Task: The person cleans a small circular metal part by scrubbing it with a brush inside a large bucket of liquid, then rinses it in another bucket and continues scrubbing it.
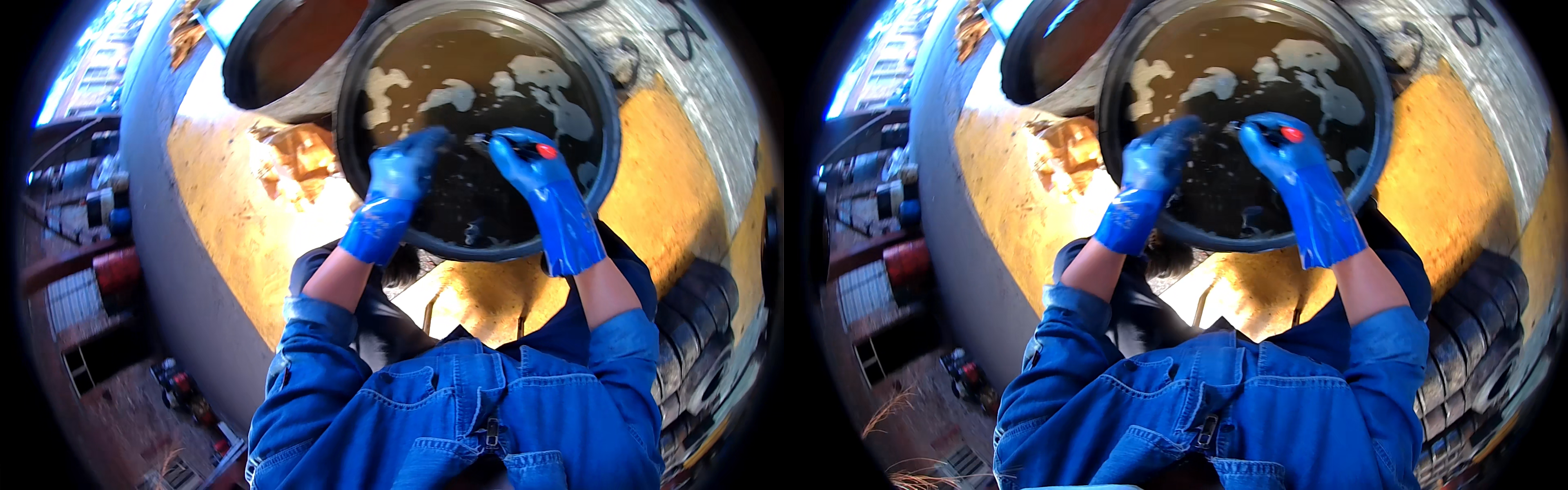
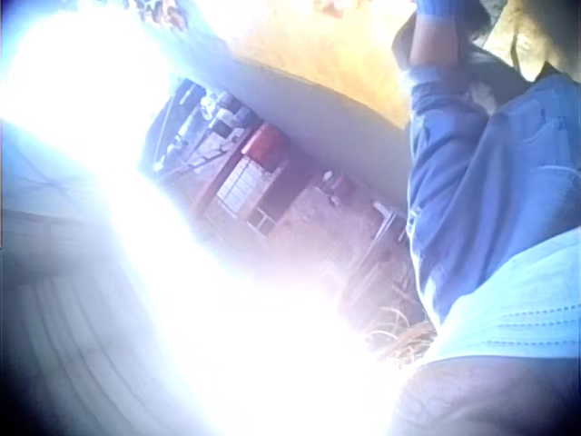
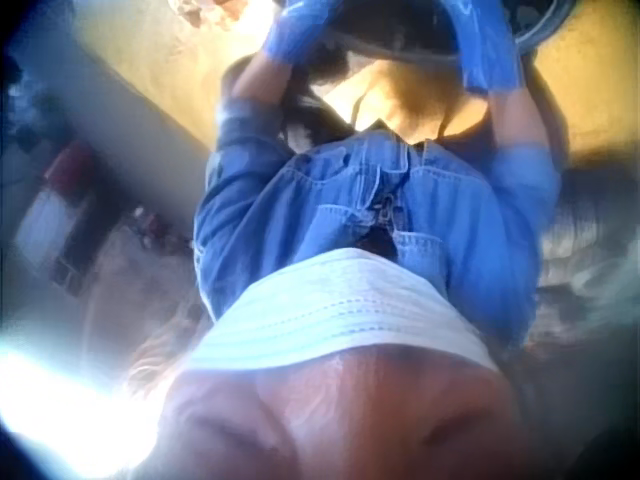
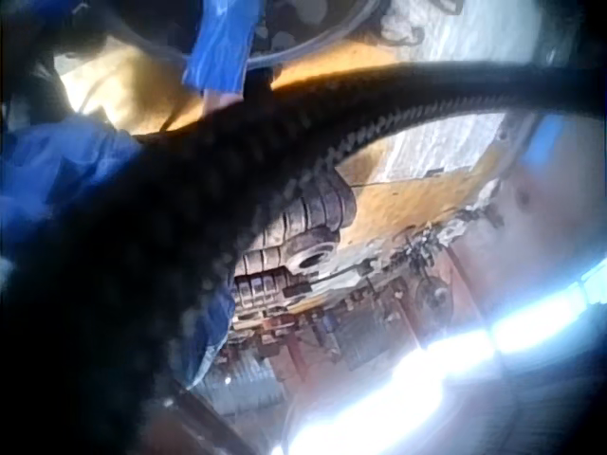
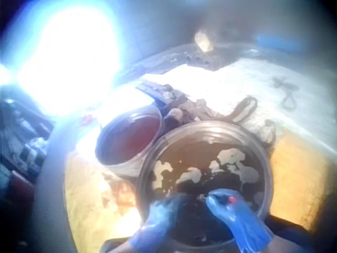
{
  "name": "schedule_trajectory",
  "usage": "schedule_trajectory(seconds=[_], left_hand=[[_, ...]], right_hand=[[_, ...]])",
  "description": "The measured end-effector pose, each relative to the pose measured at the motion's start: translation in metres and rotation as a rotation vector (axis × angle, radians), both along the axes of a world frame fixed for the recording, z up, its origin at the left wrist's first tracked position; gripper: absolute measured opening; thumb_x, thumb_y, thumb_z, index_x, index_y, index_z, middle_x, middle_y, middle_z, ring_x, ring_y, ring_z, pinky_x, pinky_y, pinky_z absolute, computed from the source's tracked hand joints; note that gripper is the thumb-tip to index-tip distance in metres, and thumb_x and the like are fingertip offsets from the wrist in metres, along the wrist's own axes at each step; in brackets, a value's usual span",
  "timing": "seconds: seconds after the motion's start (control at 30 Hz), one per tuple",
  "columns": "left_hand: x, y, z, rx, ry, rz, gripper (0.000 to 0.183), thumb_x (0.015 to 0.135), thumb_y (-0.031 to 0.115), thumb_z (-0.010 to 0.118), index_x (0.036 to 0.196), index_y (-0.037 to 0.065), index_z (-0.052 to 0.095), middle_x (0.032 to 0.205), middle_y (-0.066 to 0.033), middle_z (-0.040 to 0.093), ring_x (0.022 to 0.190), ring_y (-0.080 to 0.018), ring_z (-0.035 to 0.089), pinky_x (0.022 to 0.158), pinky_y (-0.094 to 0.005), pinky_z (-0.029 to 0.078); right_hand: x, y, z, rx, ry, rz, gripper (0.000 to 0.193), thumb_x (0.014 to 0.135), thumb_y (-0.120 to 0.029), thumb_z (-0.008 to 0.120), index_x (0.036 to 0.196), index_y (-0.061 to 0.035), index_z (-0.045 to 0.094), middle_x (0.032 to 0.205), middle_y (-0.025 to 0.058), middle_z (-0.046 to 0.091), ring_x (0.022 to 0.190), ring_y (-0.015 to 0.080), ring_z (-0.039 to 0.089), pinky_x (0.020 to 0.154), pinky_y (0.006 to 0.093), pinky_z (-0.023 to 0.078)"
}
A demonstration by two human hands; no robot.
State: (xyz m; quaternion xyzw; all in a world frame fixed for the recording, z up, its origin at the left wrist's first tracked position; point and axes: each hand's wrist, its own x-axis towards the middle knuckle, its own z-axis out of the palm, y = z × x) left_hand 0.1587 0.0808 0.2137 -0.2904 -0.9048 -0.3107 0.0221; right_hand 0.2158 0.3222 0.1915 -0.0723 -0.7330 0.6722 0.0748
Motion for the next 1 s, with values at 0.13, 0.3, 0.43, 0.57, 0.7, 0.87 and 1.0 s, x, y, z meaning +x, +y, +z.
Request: schedule_trajectory(seconds=[0.13,0.3,0.43,0.57,0.7,0.87,1.0], left_hand=[[-0.009,-0.032,-0.037,-0.040,0.203,-0.123,0.043,0.081,0.001,0.069,0.122,0.013,0.072,0.111,-0.0106,0.076,0.094,-0.0243,0.074,0.086,-0.0349,0.059],[-0.047,-0.120,0.006,0.550,-0.190,0.430,0.028,0.098,0.018,0.067,0.122,0.004,0.071,0.114,-0.0107,0.074,0.102,-0.0241,0.070,0.091,-0.0304,0.056],[-0.034,-0.179,0.062,0.759,-0.358,0.876,0.029,0.101,0.023,0.065,0.121,0.003,0.072,0.108,-0.0075,0.073,0.098,-0.0191,0.067,0.094,-0.0303,0.052],[-0.052,-0.265,0.019,0.881,-0.449,0.903,0.031,0.097,0.016,0.065,0.123,0.000,0.068,0.109,-0.0081,0.072,0.102,-0.0199,0.068,0.093,-0.0315,0.054],[-0.053,-0.284,0.010,0.789,-0.470,0.921,0.039,0.103,0.020,0.054,0.135,0.000,0.060,0.127,-0.0117,0.068,0.113,-0.0237,0.066,0.101,-0.0354,0.051],[-0.052,-0.231,0.051,0.730,-0.440,0.764,0.044,0.106,0.025,0.052,0.141,-0.001,0.057,0.143,-0.0176,0.061,0.127,-0.0285,0.062,0.111,-0.0387,0.045],[-0.089,-0.170,0.066,0.527,-0.540,0.608,0.040,0.108,0.029,0.051,0.136,0.004,0.065,0.133,-0.0117,0.070,0.120,-0.0268,0.068,0.106,-0.0358,0.050]], right_hand=[[-0.001,-0.002,0.010,0.200,-0.050,0.028,0.014,0.095,-0.012,0.072,0.106,-0.0032,0.075,0.087,0.0030,0.072,0.079,0.0085,0.066,0.074,0.0258,0.055],[0.001,-0.007,0.013,0.130,-0.065,0.008,0.013,0.094,-0.012,0.074,0.104,-0.0029,0.075,0.087,0.0030,0.073,0.078,0.0086,0.067,0.074,0.0255,0.055],[-0.001,-0.001,0.001,0.113,-0.030,0.006,0.013,0.094,-0.011,0.074,0.104,-0.0030,0.075,0.086,0.0028,0.073,0.077,0.0086,0.067,0.073,0.0259,0.056],[0.002,-0.001,0.004,0.070,-0.101,0.013,0.013,0.093,-0.010,0.073,0.104,-0.0031,0.075,0.086,0.0031,0.073,0.077,0.0087,0.067,0.073,0.0261,0.056],[0.005,-0.001,0.003,0.072,-0.129,0.028,0.014,0.093,-0.012,0.073,0.103,-0.0020,0.075,0.085,0.0026,0.074,0.076,0.0089,0.067,0.073,0.0266,0.055],[0.005,0.008,0.004,0.122,-0.059,0.065,0.017,0.094,-0.015,0.069,0.104,-0.0025,0.075,0.081,0.0049,0.073,0.075,0.0104,0.066,0.071,0.0288,0.054],[0.000,0.013,0.010,0.160,-0.031,0.044,0.020,0.092,-0.021,0.068,0.101,-0.0051,0.076,0.081,0.0110,0.073,0.072,0.0169,0.067,0.071,0.0334,0.053]])
